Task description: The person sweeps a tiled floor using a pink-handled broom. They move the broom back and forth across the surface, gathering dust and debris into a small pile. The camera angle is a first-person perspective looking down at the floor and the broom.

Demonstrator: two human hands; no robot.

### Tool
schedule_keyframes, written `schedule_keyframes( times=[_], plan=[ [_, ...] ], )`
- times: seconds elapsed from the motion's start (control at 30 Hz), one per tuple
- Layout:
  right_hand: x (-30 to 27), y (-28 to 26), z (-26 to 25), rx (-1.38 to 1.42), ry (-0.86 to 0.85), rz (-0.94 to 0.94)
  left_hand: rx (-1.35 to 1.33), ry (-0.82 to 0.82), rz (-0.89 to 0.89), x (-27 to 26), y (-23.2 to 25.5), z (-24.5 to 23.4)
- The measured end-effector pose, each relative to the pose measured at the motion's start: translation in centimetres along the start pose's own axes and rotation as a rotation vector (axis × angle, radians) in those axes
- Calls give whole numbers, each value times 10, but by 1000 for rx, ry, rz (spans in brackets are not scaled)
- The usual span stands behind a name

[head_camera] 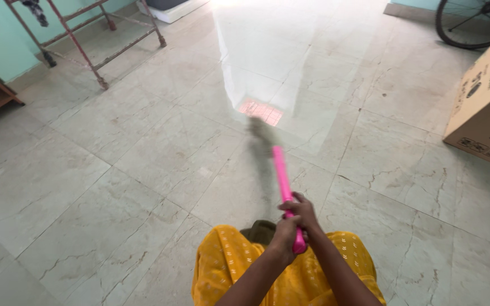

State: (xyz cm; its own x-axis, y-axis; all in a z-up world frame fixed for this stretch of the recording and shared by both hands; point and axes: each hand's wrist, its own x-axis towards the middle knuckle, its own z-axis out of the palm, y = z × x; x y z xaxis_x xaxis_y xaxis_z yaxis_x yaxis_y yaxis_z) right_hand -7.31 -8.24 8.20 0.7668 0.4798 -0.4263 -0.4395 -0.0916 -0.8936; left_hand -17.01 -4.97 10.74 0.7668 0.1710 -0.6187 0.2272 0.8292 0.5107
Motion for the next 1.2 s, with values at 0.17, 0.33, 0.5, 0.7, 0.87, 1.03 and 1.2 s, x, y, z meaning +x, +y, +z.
schedule_keyframes(
  times=[0.17, 0.33, 0.5, 0.7, 0.87, 1.03, 1.2],
  plan=[
    [-20, -22, -58, 169, 188, -89, 31, -222, -224, 9, 3, 26],
    [-28, -11, -102, 159, 220, 52, 35, -212, -343, 21, -10, 53],
    [11, 29, -100, 104, 121, 200, 32, -99, -275, 24, -22, 41],
    [69, 61, -56, -171, -173, 208, -85, 65, -191, 29, -13, 4],
    [66, 71, -29, -155, -399, 250, -85, 281, -90, 11, -8, 16],
    [45, 88, -31, 84, -492, 156, -48, 388, -94, -1, -27, 19],
    [31, 66, -77, -139, -379, -205, -131, 99, -54, 8, -46, 31]
  ],
)
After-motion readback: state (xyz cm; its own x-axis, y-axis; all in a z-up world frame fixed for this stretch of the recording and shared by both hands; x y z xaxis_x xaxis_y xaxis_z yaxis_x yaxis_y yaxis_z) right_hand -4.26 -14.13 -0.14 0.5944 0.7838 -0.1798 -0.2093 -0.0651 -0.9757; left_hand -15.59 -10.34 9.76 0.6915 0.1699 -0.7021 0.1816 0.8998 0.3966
